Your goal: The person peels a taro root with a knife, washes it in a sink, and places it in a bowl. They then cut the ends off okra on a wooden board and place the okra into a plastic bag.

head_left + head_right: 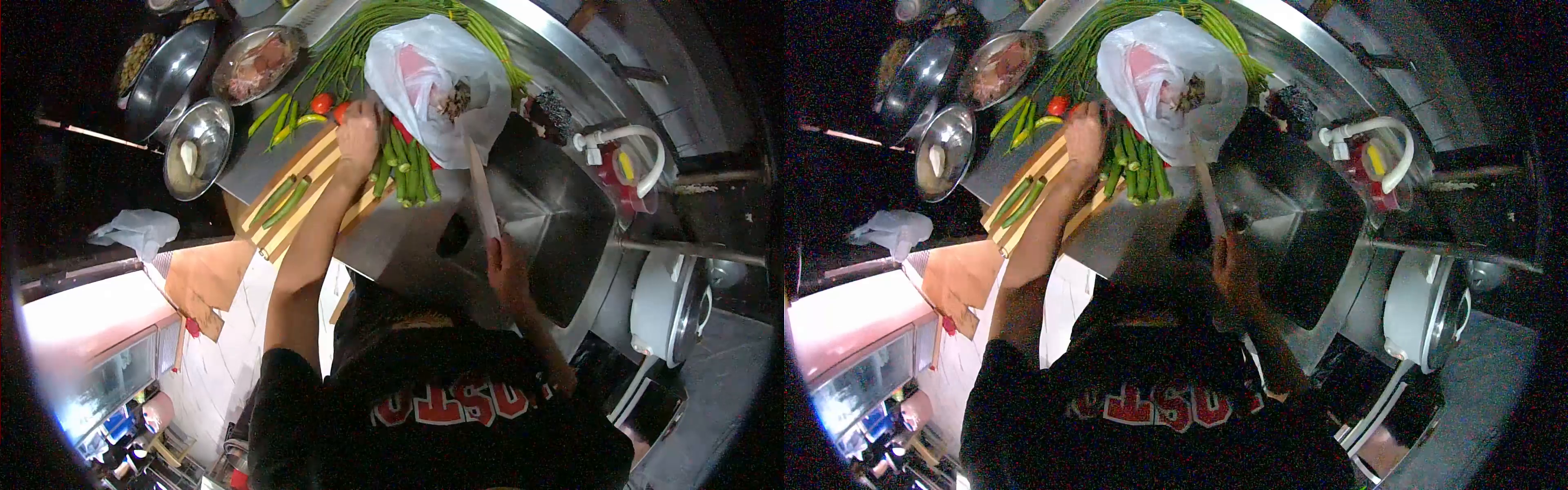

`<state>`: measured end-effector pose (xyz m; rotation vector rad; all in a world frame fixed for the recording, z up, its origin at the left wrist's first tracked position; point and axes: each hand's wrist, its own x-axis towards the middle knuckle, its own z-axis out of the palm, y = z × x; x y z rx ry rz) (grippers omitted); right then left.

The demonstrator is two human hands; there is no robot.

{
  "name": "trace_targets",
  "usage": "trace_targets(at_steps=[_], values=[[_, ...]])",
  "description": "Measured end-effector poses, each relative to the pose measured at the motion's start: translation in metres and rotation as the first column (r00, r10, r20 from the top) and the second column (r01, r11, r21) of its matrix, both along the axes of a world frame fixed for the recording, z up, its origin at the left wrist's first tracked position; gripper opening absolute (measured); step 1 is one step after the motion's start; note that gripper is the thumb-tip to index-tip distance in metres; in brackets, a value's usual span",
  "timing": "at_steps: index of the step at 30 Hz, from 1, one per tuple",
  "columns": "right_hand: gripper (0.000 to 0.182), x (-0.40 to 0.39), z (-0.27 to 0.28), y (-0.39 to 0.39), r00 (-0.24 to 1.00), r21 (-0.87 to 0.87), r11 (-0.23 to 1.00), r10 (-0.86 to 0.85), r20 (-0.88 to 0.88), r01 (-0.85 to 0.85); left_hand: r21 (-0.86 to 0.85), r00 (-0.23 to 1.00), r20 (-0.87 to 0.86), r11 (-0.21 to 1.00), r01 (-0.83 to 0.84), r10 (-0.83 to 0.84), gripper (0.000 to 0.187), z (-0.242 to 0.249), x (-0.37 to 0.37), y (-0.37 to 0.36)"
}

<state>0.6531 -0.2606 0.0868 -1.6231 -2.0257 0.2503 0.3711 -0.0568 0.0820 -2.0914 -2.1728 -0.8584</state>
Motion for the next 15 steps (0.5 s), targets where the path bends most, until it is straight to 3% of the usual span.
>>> trace_targets(at_steps=[1,2,4,6,8,9,10,11,13,15], values=[[0.020,0.001,-0.003,-0.002,0.998,0.029,0.999,-0.041,-0.048,0.042,0.267,0.967,0.148,0.950,0.163,-0.208,0.019,0.009,0.005,0.009],[0.020,-0.003,0.007,-0.001,0.998,0.023,0.999,-0.044,-0.052,0.045,0.320,0.913,0.196,0.904,0.285,-0.358,0.021,0.024,0.010,0.016],[0.019,-0.015,0.043,0.008,0.967,-0.456,0.877,-0.229,-0.116,0.153,0.270,0.890,0.300,0.925,0.266,-0.343,0.020,0.050,0.017,0.023],[0.019,-0.013,0.048,0.010,0.974,-0.444,0.886,-0.201,-0.107,0.134,0.187,0.908,0.316,0.956,0.224,-0.274,0.020,0.062,-0.002,0.024],[0.019,-0.007,0.040,0.010,0.979,-0.427,0.896,-0.181,-0.098,0.123,0.179,0.934,0.220,0.953,0.247,-0.283,0.021,0.064,-0.027,-0.002],[0.020,-0.003,0.029,0.008,0.985,-0.324,0.940,-0.143,-0.095,0.105,-0.091,0.925,0.100,0.922,0.375,-0.367,0.025,0.053,-0.039,-0.013],[0.020,0.000,0.020,0.006,0.990,-0.218,0.972,-0.108,-0.088,0.087,-0.367,0.882,0.009,0.819,0.441,-0.470,0.029,0.041,-0.045,-0.020],[0.020,-0.001,0.019,0.005,0.990,-0.222,0.972,-0.104,-0.091,0.081,-0.372,0.885,0.008,0.820,0.435,-0.466,0.029,0.022,-0.045,-0.026],[0.029,-0.007,0.019,0.006,0.996,-0.316,0.946,-0.087,-0.023,0.076,-0.051,0.771,-0.293,0.814,0.578,-0.566,0.029,-0.009,-0.037,-0.035],[0.025,-0.020,0.017,0.004,0.989,-0.287,0.953,-0.122,-0.085,0.093,-0.112,0.746,-0.366,0.822,0.558,-0.556,0.030,-0.010,-0.030,-0.033]])
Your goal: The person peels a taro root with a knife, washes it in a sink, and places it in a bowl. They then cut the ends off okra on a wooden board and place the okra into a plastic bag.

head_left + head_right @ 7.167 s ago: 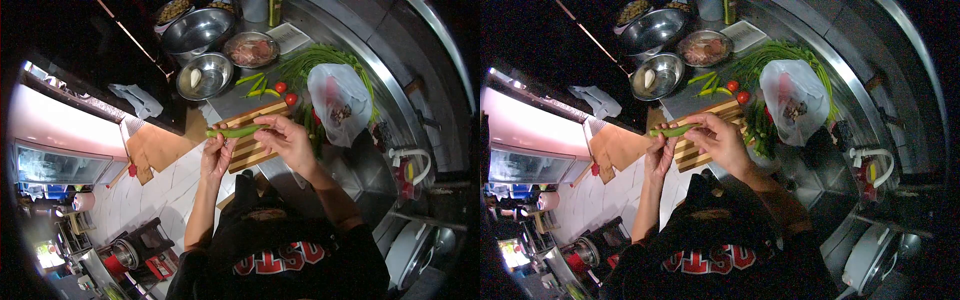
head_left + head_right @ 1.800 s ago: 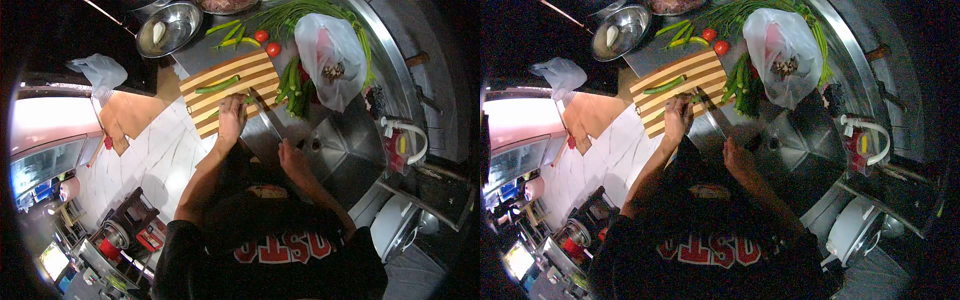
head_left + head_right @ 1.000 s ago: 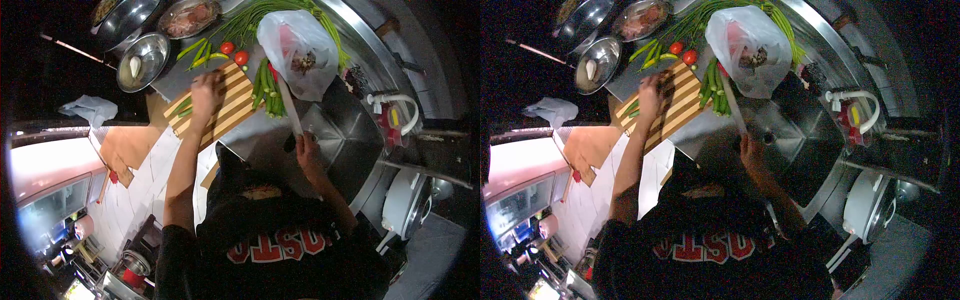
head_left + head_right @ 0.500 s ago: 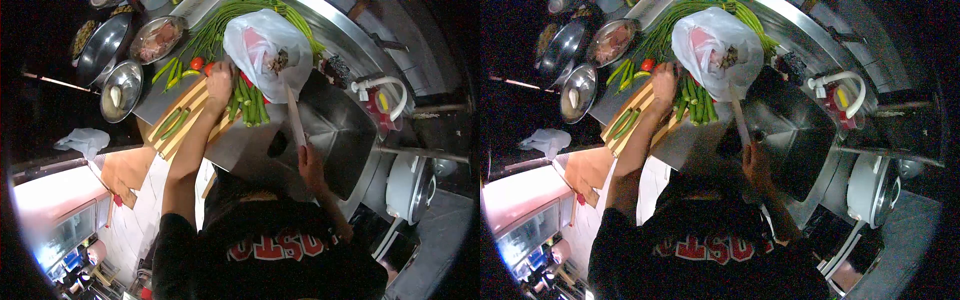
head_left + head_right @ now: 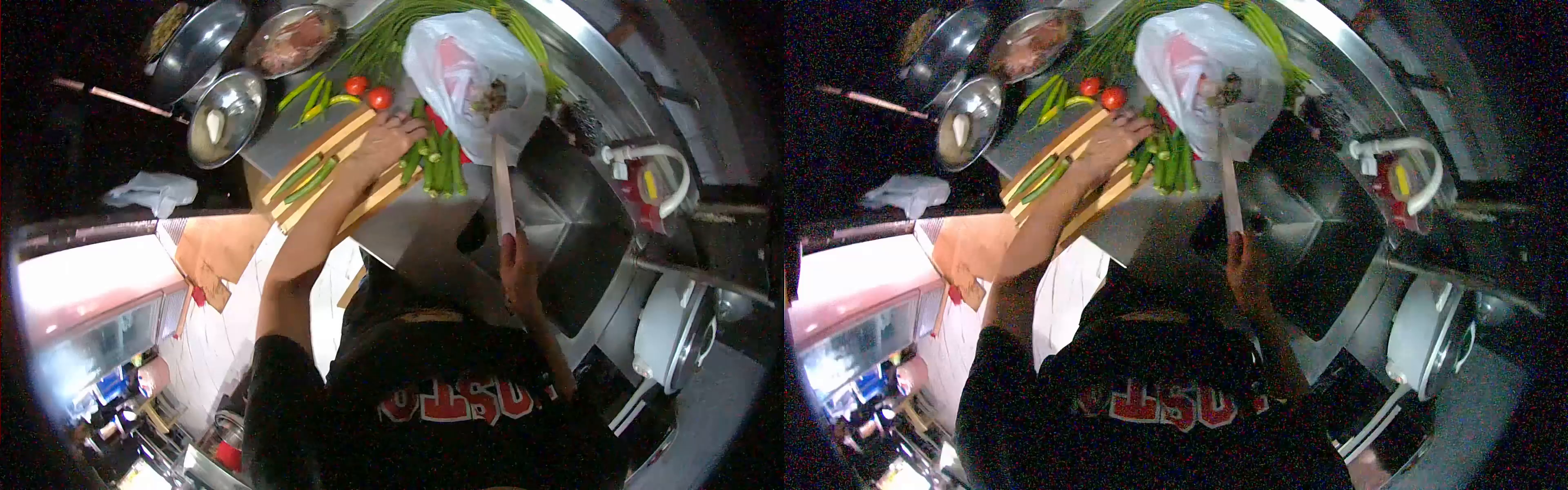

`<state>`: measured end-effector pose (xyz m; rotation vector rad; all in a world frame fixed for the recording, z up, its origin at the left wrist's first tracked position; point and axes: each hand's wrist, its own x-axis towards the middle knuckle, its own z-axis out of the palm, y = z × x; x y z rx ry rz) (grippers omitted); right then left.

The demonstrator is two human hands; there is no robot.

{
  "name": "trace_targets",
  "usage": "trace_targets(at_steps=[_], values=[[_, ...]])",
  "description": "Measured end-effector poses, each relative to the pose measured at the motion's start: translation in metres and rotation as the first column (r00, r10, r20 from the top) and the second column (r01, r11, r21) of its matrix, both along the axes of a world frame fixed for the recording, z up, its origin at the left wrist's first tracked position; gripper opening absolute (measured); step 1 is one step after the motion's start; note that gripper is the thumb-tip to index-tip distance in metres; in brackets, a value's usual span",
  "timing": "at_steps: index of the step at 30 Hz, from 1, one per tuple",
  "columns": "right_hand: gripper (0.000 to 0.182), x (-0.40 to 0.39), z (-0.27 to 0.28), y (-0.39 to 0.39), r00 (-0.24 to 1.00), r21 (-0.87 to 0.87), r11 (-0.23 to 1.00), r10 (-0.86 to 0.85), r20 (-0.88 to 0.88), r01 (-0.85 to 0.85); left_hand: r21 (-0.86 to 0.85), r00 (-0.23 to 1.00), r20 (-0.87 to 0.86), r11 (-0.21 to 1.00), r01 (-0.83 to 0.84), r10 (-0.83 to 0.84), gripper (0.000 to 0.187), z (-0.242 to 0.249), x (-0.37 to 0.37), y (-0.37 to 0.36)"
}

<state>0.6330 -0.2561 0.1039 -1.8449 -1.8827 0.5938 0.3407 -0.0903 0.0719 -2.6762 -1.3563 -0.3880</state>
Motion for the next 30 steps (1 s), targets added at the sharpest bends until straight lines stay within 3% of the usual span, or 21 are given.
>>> trace_targets(at_steps=[1,4,5,7,11,13,14,16,19,23,25,26,28,30], values=[[0.022,-0.008,-0.001,-0.001,0.997,0.032,0.998,-0.044,-0.059,0.046,-0.008,0.995,-0.098,1.000,-0.008,0.007,0.030,0.000,0.001,0.001],[0.024,-0.016,0.000,0.003,0.997,0.082,0.996,-0.021,-0.080,0.027,-0.103,0.988,-0.150,0.994,0.020,-0.036,0.032,0.012,-0.001,0.002],[0.024,-0.015,-0.002,0.005,0.997,0.077,0.997,0.004,-0.082,0.002,-0.021,0.998,-0.028,0.998,0.055,-0.055,0.029,0.008,-0.004,0.001],[0.023,-0.011,-0.009,0.011,0.994,0.259,0.960,0.096,0.049,-0.105,0.001,0.988,0.150,1.000,0.032,-0.031,0.029,0.000,-0.008,-0.003],[0.022,-0.019,0.007,0.015,0.990,0.157,0.977,0.140,0.023,-0.142,-0.067,0.943,0.321,0.996,-0.065,0.083,0.029,0.058,-0.004,-0.065],[0.018,-0.034,0.018,0.014,0.969,0.008,0.973,0.229,0.088,-0.231,-0.198,0.791,0.473,0.921,-0.334,0.388,0.030,0.072,0.002,-0.108],[0.018,-0.039,0.012,0.013,0.969,0.008,0.973,0.230,0.090,-0.232,-0.199,0.790,0.474,0.921,-0.335,0.390,0.030,0.067,-0.001,-0.122],[0.015,-0.046,-0.009,0.008,0.921,0.118,0.914,0.377,0.104,-0.387,-0.405,0.659,0.444,0.792,-0.457,0.607,0.030,0.033,-0.010,-0.147],[0.014,-0.063,-0.016,0.007,0.869,0.031,0.871,0.486,0.094,-0.491,-0.334,0.619,0.469,0.776,-0.535,0.629,0.030,-0.030,-0.028,-0.159],[0.015,-0.066,-0.043,0.009,0.827,0.057,0.831,0.540,0.153,-0.553,-0.307,0.610,0.504,0.787,-0.535,0.611,0.026,-0.023,-0.030,-0.162],[0.017,-0.067,-0.048,0.009,0.826,0.158,0.812,0.542,0.151,-0.562,-0.290,0.614,0.509,0.792,-0.538,0.603,0.025,-0.030,-0.033,-0.162],[0.017,-0.069,-0.042,0.010,0.822,0.155,0.809,0.548,0.153,-0.568,-0.268,0.624,0.511,0.800,-0.537,0.591,0.023,-0.033,-0.033,-0.162],[0.017,-0.077,-0.023,0.013,0.778,-0.011,0.796,0.594,0.205,-0.605,-0.310,0.598,0.528,0.792,-0.526,0.603,0.022,-0.032,-0.033,-0.165],[0.017,-0.077,-0.024,0.014,0.766,0.014,0.781,0.609,0.205,-0.624,-0.348,0.572,0.544,0.785,-0.513,0.615,0.022,-0.029,-0.033,-0.165]])
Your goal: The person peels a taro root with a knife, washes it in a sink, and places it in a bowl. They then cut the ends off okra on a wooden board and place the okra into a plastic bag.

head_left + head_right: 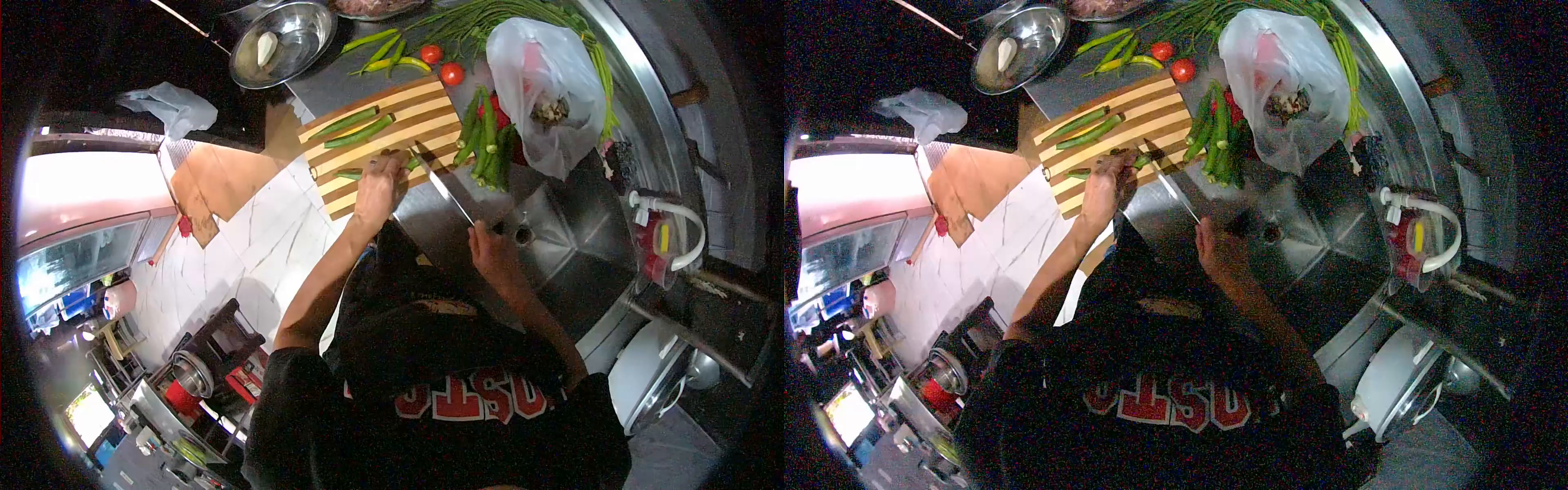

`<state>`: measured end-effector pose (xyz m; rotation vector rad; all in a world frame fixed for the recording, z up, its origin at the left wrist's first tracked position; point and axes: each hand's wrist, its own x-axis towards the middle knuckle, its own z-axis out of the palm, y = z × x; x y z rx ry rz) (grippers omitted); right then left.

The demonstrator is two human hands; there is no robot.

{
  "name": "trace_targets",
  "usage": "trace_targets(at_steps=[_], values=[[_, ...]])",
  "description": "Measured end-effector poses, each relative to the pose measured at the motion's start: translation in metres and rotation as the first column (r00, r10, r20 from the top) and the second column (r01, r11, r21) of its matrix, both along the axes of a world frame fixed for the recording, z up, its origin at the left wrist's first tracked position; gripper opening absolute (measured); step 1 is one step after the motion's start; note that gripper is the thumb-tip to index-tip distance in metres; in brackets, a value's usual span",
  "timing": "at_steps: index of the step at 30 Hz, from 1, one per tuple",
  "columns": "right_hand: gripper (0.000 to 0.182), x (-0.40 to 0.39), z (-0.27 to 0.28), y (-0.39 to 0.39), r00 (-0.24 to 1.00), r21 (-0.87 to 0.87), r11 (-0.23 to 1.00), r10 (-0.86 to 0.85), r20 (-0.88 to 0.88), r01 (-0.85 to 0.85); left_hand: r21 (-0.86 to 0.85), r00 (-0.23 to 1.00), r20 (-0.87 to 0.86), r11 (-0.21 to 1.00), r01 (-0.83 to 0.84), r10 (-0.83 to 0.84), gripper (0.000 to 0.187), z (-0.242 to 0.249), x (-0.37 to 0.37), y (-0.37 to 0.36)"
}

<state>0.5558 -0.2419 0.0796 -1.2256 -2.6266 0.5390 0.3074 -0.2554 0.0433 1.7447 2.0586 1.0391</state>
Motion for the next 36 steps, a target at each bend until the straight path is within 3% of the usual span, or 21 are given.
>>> trace_targets(at_steps=[2,4,5,7,11,13,17,20,22,24,25,26,28,29,31,33,34,35,36], values=[[0.016,0.001,-0.005,0.001,1.000,0.018,1.000,0.025,-0.017,-0.025,-0.017,0.999,-0.044,1.000,0.008,-0.009,0.023,0.002,0.000,-0.001],[0.016,0.001,-0.013,0.002,0.998,0.225,0.972,0.066,-0.022,-0.060,-0.001,1.000,-0.027,1.000,0.002,-0.002,0.022,0.003,0.001,0.000],[0.016,0.000,-0.009,0.002,0.997,0.228,0.972,0.070,-0.022,-0.063,0.013,1.000,-0.010,1.000,-0.001,0.001,0.022,0.003,0.001,0.001],[0.017,0.000,-0.001,-0.001,0.995,-0.006,1.000,0.027,0.096,-0.026,0.003,0.999,-0.048,1.000,-0.013,0.014,0.021,-0.003,0.001,0.001],[0.018,0.001,-0.001,-0.002,0.989,-0.156,0.987,-0.016,0.146,0.039,0.054,0.998,-0.070,0.999,0.003,0.001,0.018,-0.001,0.001,0.001],[0.019,0.002,-0.003,-0.002,0.983,0.000,1.000,0.000,0.182,0.000,0.047,0.997,-0.083,0.999,-0.003,0.006,0.018,0.004,0.002,0.001],[0.021,-0.013,0.000,0.011,0.994,-0.057,0.998,0.014,0.111,-0.008,0.060,0.985,-0.156,0.995,0.079,-0.069,0.023,-0.006,-0.003,0.003],[0.022,-0.020,-0.013,0.021,0.984,0.016,0.993,0.115,0.133,-0.118,0.013,0.982,-0.183,0.999,0.047,-0.044,0.028,-0.005,-0.002,0.000],[0.021,-0.019,-0.017,0.025,0.984,0.157,0.974,0.172,-0.049,-0.162,0.043,0.968,-0.251,0.999,0.026,-0.015,0.031,0.002,-0.013,0.000],[0.019,-0.017,-0.008,0.023,0.994,0.161,0.980,0.113,0.011,-0.113,0.135,0.913,-0.405,0.991,0.012,0.044,0.038,0.007,-0.031,0.006],[0.018,-0.015,-0.005,0.020,0.995,0.159,0.985,0.061,0.074,-0.072,0.035,0.948,-0.318,0.999,0.016,-0.004,0.042,0.009,-0.035,0.005],[0.018,-0.009,-0.009,0.020,0.996,0.157,0.986,0.052,0.076,-0.064,0.102,0.932,-0.359,0.995,-0.006,0.043,0.043,0.017,-0.035,0.008],[0.019,0.004,-0.020,0.030,0.975,-0.280,0.960,-0.086,-0.207,0.025,0.213,0.931,-0.355,0.977,-0.001,0.078,0.043,0.024,-0.031,0.016],[0.019,0.011,-0.018,0.030,0.973,-0.276,0.961,-0.089,-0.211,0.029,0.250,0.947,-0.314,0.968,0.020,0.062,0.043,0.026,-0.024,0.020],[0.023,0.017,-0.011,0.024,0.939,-0.227,0.971,-0.148,-0.310,0.078,0.157,0.987,-0.098,0.977,0.144,-0.130,0.043,0.017,-0.002,0.031],[0.021,0.016,0.009,0.027,0.909,0.082,0.996,0.051,-0.413,-0.018,0.035,0.938,-0.288,0.976,0.214,-0.195,0.040,-0.016,0.013,0.042],[0.022,0.016,0.019,0.030,0.983,-0.105,0.982,-0.164,-0.080,0.156,0.173,0.939,-0.304,0.960,0.223,-0.163,0.038,-0.036,0.012,0.049],[0.024,0.022,0.021,0.029,0.905,-0.205,0.907,-0.297,0.305,0.367,0.059,0.976,-0.187,0.990,0.126,-0.113,0.036,-0.038,0.017,0.051],[0.027,0.034,0.008,0.024,0.951,0.060,0.951,-0.307,0.032,0.305,0.128,0.958,-0.287,0.990,0.052,-0.014,0.031,-0.027,0.021,0.053]])
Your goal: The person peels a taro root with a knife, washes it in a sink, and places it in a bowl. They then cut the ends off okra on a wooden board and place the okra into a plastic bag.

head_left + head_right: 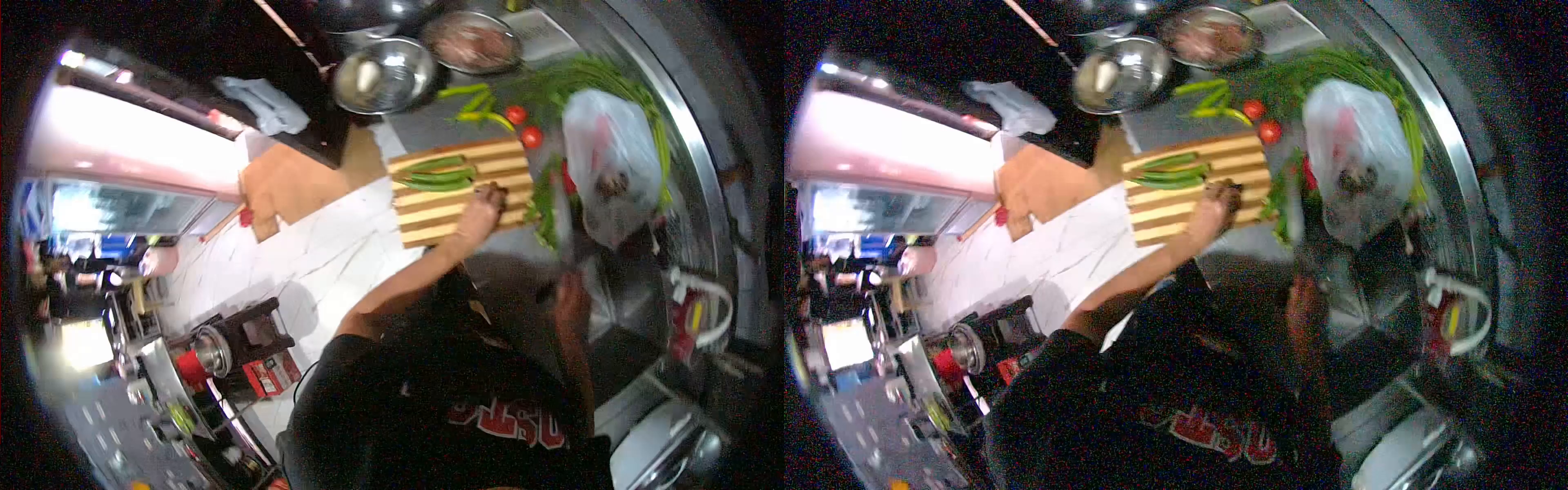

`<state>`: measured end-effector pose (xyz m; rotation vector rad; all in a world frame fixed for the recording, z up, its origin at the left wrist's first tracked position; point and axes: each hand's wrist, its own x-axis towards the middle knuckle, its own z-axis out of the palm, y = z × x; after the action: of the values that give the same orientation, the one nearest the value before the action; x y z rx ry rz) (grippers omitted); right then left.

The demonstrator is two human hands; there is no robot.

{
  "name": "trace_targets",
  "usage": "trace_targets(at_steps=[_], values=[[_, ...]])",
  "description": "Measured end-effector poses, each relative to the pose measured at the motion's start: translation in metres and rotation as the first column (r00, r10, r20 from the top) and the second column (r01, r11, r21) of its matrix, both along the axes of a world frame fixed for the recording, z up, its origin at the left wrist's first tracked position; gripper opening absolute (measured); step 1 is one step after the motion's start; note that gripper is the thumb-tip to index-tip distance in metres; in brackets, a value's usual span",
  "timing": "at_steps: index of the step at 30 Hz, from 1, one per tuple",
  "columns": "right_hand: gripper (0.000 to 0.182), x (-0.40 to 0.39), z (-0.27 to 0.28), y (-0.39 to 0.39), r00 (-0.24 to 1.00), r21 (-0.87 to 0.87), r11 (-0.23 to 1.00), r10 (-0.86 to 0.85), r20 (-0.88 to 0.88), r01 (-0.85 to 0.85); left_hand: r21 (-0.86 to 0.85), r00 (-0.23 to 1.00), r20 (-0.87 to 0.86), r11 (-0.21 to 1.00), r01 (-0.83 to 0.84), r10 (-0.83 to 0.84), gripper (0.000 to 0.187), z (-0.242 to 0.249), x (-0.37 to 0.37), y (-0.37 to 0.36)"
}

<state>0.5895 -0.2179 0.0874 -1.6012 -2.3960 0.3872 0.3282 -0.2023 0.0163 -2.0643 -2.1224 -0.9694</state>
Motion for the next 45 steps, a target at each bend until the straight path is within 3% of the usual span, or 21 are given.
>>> trace_targets(at_steps=[1,2,3,4,5,6,8,11,12,15,17,18,20,28,32,36,37,39,42,44,45], values=[[0.030,0.008,-0.010,-0.004,0.985,0.334,0.943,0.051,-0.163,0.007,0.052,0.994,-0.107,0.999,0.009,-0.003,0.027,0.009,-0.001,0.004],[0.030,0.009,-0.002,-0.002,0.985,0.336,0.942,0.047,-0.166,0.012,0.075,0.979,-0.204,0.997,-0.002,0.017,0.026,0.035,-0.001,0.008],[0.030,0.016,0.020,0.000,0.974,0.004,0.991,-0.131,-0.185,0.134,0.102,0.959,-0.282,0.995,0.015,0.014,0.026,0.065,0.004,0.015],[0.031,0.026,0.034,-0.002,0.932,-0.319,0.908,-0.331,-0.145,0.273,0.082,0.998,0.060,0.997,-0.013,0.008,0.027,0.077,0.014,0.028],[0.031,0.027,0.043,-0.004,0.920,-0.286,0.888,-0.389,-0.052,0.360,0.040,0.916,0.402,0.999,-0.006,-0.010,0.027,0.087,0.028,0.047],[0.032,0.028,0.053,-0.004,0.891,-0.246,0.859,-0.453,0.043,0.449,0.142,0.893,0.433,0.988,0.067,-0.123,0.027,0.105,0.040,0.061],[0.034,0.061,0.032,-0.001,0.985,0.200,0.965,-0.166,-0.044,0.172,0.295,0.865,0.408,0.939,0.177,-0.291,0.028,0.130,0.069,0.102],[0.031,0.060,0.060,0.006,0.914,-0.023,0.916,-0.401,-0.066,0.400,0.368,0.739,0.495,0.881,0.298,-0.457,0.023,0.158,0.094,0.148],[0.031,0.063,0.063,0.004,0.911,-0.024,0.913,-0.407,-0.062,0.407,0.152,0.752,0.549,0.928,0.339,-0.365,0.028,0.168,0.091,0.153],[0.025,0.075,0.055,0.000,0.878,-0.120,0.877,-0.475,-0.060,0.466,0.170,0.813,0.515,0.962,0.214,-0.272,0.027,0.146,0.057,0.161],[0.024,0.091,0.038,-0.008,0.980,0.445,0.892,-0.152,0.130,0.079,-0.015,0.935,0.354,0.999,0.034,-0.026,0.026,0.143,0.028,0.128],[0.024,0.089,0.041,-0.009,0.981,0.440,0.895,-0.146,0.127,0.076,-0.174,0.977,0.200,0.984,-0.042,0.077,0.027,0.137,0.016,0.107],[0.024,0.079,0.050,-0.011,0.874,-0.149,0.884,-0.463,-0.146,0.444,-0.426,0.982,0.002,0.888,-0.171,0.190,0.032,0.101,0.006,0.075],[0.018,0.041,0.041,0.000,0.914,-0.098,0.929,-0.369,-0.167,0.357,-0.682,0.971,0.014,0.713,-0.164,0.238,0.046,0.066,0.045,0.057],[0.024,0.032,0.042,-0.002,0.936,-0.054,0.975,-0.224,-0.271,0.217,-0.407,0.927,0.069,0.859,-0.311,0.369,0.035,0.074,0.027,0.044],[0.024,0.035,0.033,-0.003,0.942,-0.073,0.974,-0.227,-0.249,0.215,0.195,0.934,0.342,0.964,-0.181,0.106,0.026,0.128,-0.016,0.006],[0.023,0.035,0.030,-0.003,0.954,-0.035,0.981,-0.193,-0.231,0.190,0.193,0.934,0.342,0.964,-0.182,0.108,0.026,0.146,-0.020,0.001],[0.023,0.032,0.025,-0.003,0.965,-0.002,0.987,-0.160,-0.210,0.163,0.053,0.573,0.811,0.961,-0.272,0.117,0.026,0.172,-0.027,-0.006],[0.022,0.017,0.021,-0.004,0.988,0.127,0.992,0.015,-0.153,0.005,-0.075,0.745,0.644,0.984,-0.162,0.172,0.027,0.133,-0.038,-0.012],[0.019,-0.005,0.027,-0.011,0.915,0.106,0.986,0.158,-0.371,-0.128,-0.135,0.940,0.337,0.991,-0.004,0.050,0.035,0.076,-0.031,-0.018],[0.019,-0.015,0.028,-0.015,0.916,0.103,0.986,0.157,-0.368,-0.128,-0.126,0.926,0.378,0.992,0.025,0.025,0.038,0.078,-0.014,-0.023]])
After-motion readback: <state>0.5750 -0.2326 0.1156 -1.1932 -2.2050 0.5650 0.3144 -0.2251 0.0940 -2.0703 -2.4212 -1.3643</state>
